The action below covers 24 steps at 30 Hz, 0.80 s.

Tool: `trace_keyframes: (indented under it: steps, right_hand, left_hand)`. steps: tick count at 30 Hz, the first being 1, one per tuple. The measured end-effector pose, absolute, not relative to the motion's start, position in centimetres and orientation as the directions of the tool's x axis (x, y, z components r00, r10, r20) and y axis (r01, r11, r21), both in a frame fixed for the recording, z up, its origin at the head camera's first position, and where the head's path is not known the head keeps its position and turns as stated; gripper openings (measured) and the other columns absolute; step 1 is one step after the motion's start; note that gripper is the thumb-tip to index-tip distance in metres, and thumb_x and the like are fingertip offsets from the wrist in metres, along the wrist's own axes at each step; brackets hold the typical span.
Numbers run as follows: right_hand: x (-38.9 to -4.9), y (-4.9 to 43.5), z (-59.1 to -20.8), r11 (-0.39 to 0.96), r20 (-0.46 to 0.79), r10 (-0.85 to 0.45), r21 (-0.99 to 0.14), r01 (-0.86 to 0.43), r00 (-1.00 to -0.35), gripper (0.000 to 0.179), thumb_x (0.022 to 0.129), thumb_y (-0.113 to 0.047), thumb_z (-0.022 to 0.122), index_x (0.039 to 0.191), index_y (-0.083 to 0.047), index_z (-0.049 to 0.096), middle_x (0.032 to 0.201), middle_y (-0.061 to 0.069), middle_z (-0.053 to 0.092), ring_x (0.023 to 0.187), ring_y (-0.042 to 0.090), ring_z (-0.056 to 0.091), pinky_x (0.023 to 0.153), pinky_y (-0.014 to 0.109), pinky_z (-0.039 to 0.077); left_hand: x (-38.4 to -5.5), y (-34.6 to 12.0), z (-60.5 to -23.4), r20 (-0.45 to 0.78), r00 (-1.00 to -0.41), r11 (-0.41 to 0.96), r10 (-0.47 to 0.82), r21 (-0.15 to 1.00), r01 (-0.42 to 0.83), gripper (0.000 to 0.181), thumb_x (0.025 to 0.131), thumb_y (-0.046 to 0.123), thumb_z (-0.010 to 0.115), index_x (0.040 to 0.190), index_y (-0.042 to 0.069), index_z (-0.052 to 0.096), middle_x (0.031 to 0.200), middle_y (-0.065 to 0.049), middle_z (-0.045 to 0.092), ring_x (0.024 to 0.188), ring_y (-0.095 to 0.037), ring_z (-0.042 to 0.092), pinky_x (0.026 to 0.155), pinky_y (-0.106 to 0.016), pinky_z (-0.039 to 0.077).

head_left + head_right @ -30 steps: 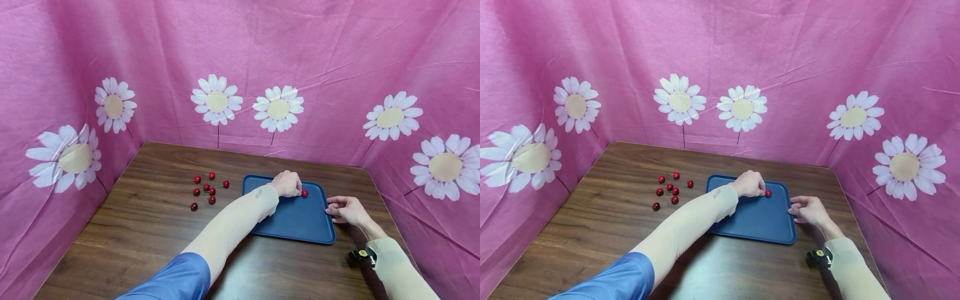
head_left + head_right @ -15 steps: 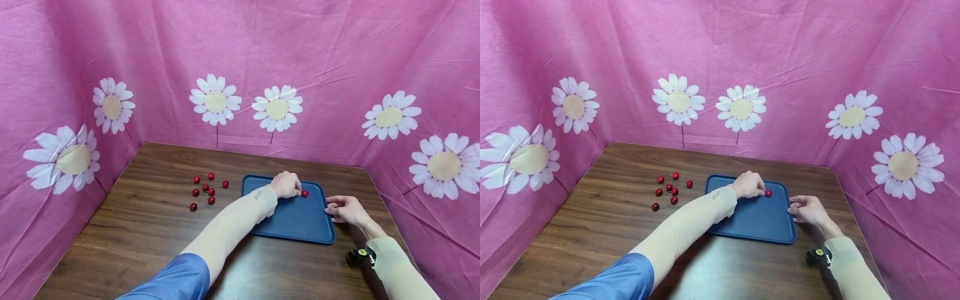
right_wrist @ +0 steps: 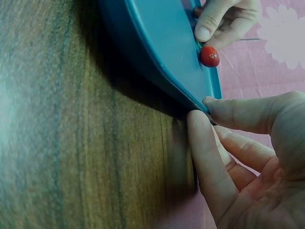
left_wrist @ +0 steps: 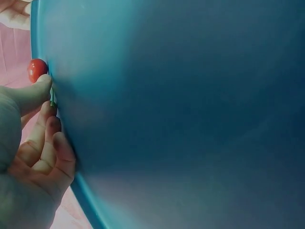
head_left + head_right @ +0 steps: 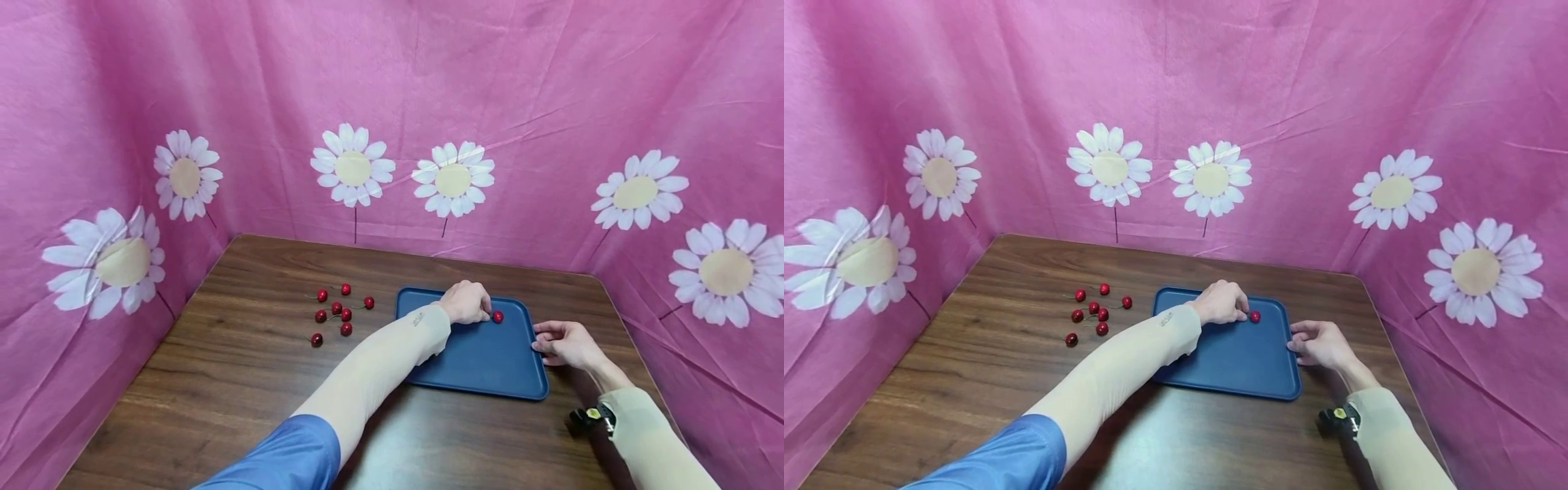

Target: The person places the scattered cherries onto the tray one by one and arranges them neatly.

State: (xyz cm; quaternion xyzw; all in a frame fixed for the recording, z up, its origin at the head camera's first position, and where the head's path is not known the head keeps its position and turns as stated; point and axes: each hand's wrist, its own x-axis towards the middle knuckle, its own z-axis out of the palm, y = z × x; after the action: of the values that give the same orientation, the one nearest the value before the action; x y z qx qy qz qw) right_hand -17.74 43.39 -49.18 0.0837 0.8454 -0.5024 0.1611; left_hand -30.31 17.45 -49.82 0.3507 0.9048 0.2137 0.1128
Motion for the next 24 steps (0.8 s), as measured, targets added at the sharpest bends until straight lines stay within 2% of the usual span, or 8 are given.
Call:
trace_keyframes:
  steps: [8,14,24]
  right_hand:
    - [-17.5,43.4,-49.3,0.484,-0.351,-0.028,-0.824,0.295,-0.936,0.057,0.104,0.001,0.074,0.149,0.025,0.048,0.092,-0.006,0.075,0.080,0.003,0.074,0.070,0.030,0.069]
    - [-17.3,43.7,-49.4,0.488,-0.339,-0.040,-0.828,0.278,-0.940,0.058,0.104,0.003,0.073,0.150,0.026,0.045,0.091,-0.007,0.074,0.080,0.001,0.073,0.070,0.030,0.068]
    - [-17.6,43.8,-49.5,0.505,-0.328,-0.063,-0.825,0.253,-0.943,0.062,0.104,0.002,0.073,0.153,0.024,0.043,0.092,-0.008,0.072,0.080,0.001,0.071,0.070,0.029,0.068]
  left_hand:
    - [-29.7,16.1,-49.1,-0.058,-0.725,0.651,0.686,0.495,0.576,0.018,0.102,0.034,0.085,0.118,0.027,0.087,0.105,0.014,0.083,0.095,-0.001,0.070,0.090,-0.022,0.058]
    - [-29.5,15.0,-48.5,-0.063,-0.709,0.629,0.703,0.520,0.578,0.025,0.104,0.038,0.082,0.125,0.026,0.084,0.116,0.010,0.083,0.104,-0.002,0.072,0.100,-0.026,0.060]
    - [-28.4,12.1,-47.1,-0.021,-0.624,0.522,0.781,0.572,0.633,0.032,0.107,0.034,0.078,0.134,0.017,0.082,0.121,0.005,0.085,0.110,-0.006,0.076,0.100,-0.024,0.059]
